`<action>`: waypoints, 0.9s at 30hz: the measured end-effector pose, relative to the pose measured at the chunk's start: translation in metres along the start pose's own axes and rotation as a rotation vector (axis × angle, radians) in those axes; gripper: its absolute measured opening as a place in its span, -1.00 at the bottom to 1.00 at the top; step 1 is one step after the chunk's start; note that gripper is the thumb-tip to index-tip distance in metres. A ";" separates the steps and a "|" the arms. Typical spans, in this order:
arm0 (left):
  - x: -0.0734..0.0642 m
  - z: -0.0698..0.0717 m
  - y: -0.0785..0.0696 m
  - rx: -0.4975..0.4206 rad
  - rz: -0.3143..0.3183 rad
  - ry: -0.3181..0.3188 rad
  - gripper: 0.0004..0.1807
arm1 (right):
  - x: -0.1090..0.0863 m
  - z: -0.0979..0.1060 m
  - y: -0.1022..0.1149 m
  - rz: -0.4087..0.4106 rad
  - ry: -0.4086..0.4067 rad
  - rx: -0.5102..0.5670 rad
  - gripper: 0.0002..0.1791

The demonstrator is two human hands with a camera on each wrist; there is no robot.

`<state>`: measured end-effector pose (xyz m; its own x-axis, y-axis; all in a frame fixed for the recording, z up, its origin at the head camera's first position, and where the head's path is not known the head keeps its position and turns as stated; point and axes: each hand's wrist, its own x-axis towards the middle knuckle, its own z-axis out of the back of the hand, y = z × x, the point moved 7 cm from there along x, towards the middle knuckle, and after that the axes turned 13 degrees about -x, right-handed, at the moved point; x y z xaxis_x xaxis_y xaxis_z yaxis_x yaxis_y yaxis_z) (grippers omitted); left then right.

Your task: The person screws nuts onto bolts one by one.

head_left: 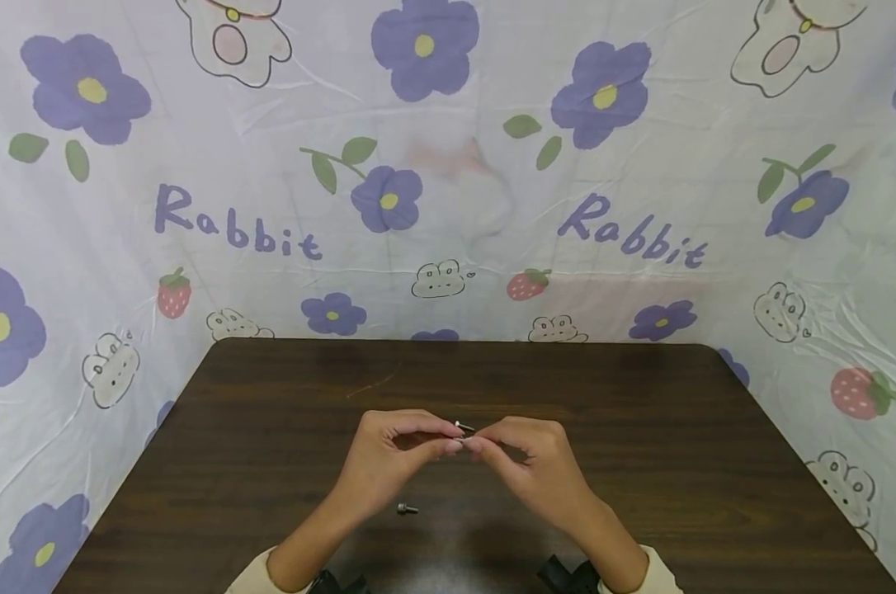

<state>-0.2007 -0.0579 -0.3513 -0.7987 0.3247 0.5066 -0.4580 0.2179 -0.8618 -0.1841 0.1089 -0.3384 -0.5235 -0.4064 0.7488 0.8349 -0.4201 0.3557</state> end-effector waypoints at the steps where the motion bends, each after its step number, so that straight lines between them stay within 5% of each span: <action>1: 0.000 0.000 0.000 0.001 -0.001 -0.001 -0.88 | 0.000 0.000 0.000 -0.006 0.003 -0.005 -0.84; 6: 0.001 0.004 0.001 0.031 0.009 -0.021 -0.89 | 0.002 0.003 -0.004 -0.054 -0.003 -0.022 -0.84; 13: -0.001 0.006 0.003 0.052 0.020 -0.026 -0.89 | 0.002 0.005 0.001 0.032 -0.040 -0.030 -0.64; 27: 0.001 0.003 0.002 0.011 -0.004 -0.018 -0.88 | 0.003 0.003 0.000 0.023 -0.026 -0.035 -0.91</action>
<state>-0.2034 -0.0600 -0.3525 -0.8037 0.3075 0.5095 -0.4654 0.2088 -0.8601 -0.1845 0.1103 -0.3345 -0.4991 -0.3955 0.7710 0.8400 -0.4392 0.3185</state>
